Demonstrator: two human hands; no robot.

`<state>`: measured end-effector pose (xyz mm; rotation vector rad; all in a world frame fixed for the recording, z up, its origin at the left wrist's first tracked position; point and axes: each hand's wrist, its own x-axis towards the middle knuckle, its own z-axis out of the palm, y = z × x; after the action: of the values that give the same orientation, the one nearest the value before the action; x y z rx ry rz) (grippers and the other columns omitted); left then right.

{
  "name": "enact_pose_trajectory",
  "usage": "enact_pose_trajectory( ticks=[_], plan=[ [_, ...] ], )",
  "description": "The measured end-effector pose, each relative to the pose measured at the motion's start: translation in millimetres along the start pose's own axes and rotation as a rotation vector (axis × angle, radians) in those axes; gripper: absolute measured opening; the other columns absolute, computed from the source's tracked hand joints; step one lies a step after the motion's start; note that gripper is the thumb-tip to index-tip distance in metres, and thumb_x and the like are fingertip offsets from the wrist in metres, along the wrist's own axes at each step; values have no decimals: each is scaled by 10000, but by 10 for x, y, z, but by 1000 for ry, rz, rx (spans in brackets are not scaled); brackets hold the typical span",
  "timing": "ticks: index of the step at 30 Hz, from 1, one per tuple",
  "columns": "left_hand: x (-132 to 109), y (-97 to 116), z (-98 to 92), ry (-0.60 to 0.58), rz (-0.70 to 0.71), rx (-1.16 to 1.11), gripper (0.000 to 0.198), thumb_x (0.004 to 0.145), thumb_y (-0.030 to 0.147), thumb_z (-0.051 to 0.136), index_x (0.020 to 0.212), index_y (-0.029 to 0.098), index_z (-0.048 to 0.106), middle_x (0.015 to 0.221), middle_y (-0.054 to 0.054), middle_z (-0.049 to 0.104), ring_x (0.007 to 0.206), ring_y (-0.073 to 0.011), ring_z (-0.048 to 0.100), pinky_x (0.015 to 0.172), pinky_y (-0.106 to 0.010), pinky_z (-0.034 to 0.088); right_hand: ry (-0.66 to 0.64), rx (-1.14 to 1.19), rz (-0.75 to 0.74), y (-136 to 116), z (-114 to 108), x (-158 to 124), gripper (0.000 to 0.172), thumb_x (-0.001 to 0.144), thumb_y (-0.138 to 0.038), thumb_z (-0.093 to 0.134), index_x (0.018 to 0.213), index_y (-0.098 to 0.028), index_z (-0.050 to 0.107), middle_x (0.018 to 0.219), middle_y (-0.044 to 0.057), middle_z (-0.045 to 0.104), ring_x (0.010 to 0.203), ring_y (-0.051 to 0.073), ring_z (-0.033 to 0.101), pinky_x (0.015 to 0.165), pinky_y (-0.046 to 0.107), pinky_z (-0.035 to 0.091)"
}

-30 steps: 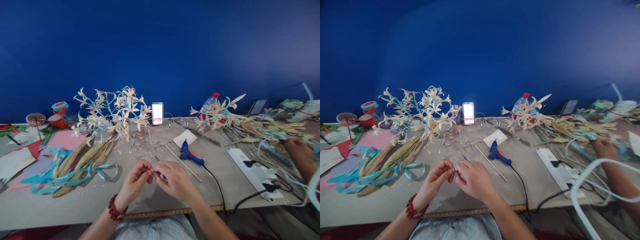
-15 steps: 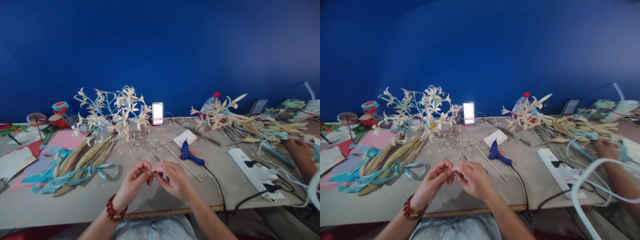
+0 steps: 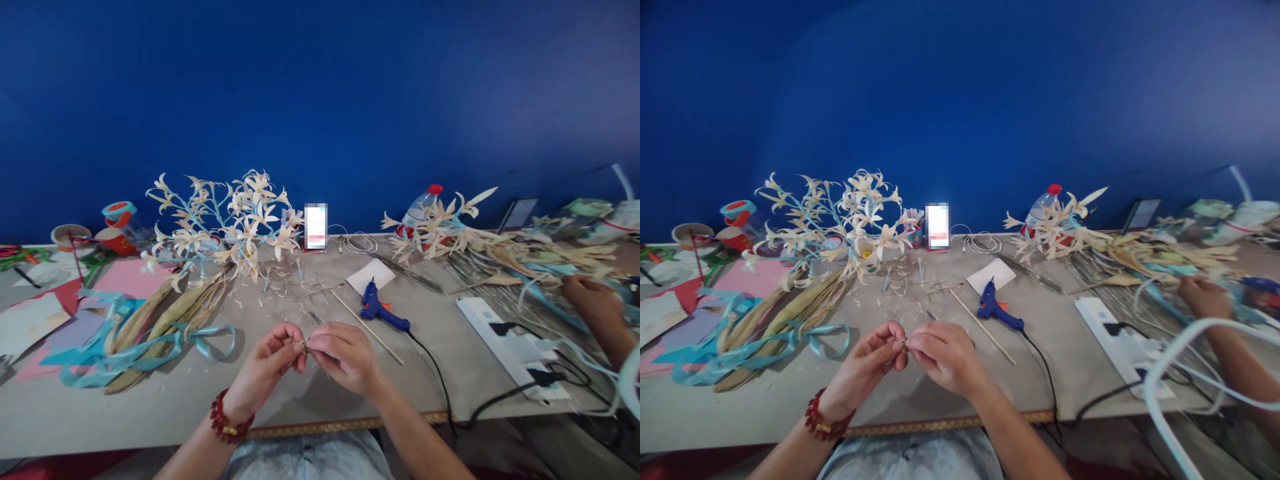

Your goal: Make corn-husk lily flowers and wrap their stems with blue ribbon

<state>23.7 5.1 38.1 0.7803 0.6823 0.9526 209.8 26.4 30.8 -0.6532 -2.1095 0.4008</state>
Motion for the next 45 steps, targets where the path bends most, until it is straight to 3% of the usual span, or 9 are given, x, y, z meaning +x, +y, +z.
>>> enact_pose_trajectory(
  ticks=[8, 12, 19, 25, 29, 32, 37, 41, 45],
  plan=[
    [34, -21, -26, 47, 51, 113, 132, 850, 264, 655, 861, 152, 585, 652, 9, 612, 619, -87, 532, 617, -204, 386, -80, 33, 140, -81, -103, 107, 74, 884, -192, 560, 944, -217, 596, 822, 32, 677, 734, 157, 602, 698, 284, 461],
    [44, -23, -42, 50, 63, 207, 144, 856, 283, 645, 849, 153, 584, 646, 7, 621, 623, -95, 539, 623, -213, 396, -170, -65, 200, -99, -133, 135, 65, 909, -211, 536, 899, -210, 600, 775, 14, 664, 705, 146, 586, 677, 268, 431],
    [63, -39, -41, 96, 87, 280, 178, 826, 306, 670, 803, 156, 577, 618, 4, 637, 599, -108, 545, 607, -227, 409, -191, -337, 138, -192, -135, 149, 84, 907, -201, 527, 864, -201, 600, 771, 28, 673, 725, 166, 598, 662, 272, 408],
    [45, -52, -34, 148, 106, 299, 185, 799, 301, 696, 757, 144, 608, 638, -22, 670, 597, -118, 551, 602, -237, 417, -214, -385, 132, -211, -98, 118, 96, 907, -212, 524, 842, -199, 594, 756, 32, 666, 704, 170, 583, 655, 285, 398],
    [29, -63, -12, 167, 109, 279, 179, 800, 295, 698, 753, 145, 613, 632, 1, 635, 592, -106, 534, 601, -225, 411, -144, -411, 97, -229, -39, 112, 133, 870, -180, 526, 747, -208, 568, 709, 29, 647, 656, 166, 549, 615, 282, 379],
    [37, -58, 3, 149, 97, 213, 180, 812, 299, 687, 769, 146, 603, 626, 4, 618, 594, -103, 524, 600, -218, 403, -61, -300, 138, -241, -25, 129, 147, 836, -140, 526, 709, -208, 555, 676, 11, 624, 629, 147, 537, 607, 263, 380],
    [49, -39, 19, 140, 39, 98, 171, 812, 292, 692, 830, 147, 604, 613, 17, 581, 576, -87, 499, 582, -204, 378, 19, 57, 410, -205, -45, 153, 94, 802, -130, 550, 754, -197, 595, 653, -20, 600, 603, 121, 551, 569, 219, 405],
    [40, -38, 25, 136, 30, 103, 211, 804, 297, 698, 947, 150, 651, 625, 21, 573, 582, -85, 491, 588, -206, 363, 90, 252, 539, -139, -21, 139, 83, 793, -153, 563, 743, -188, 619, 641, -21, 604, 584, 113, 553, 536, 200, 419],
    [46, -46, 2, 171, 9, 136, 250, 769, 325, 725, 922, 128, 704, 603, 5, 588, 586, -97, 488, 600, -220, 366, 190, 382, 636, -86, -17, 146, 85, 774, -185, 577, 697, -176, 614, 599, -14, 599, 525, 106, 532, 484, 194, 410]
  ],
)
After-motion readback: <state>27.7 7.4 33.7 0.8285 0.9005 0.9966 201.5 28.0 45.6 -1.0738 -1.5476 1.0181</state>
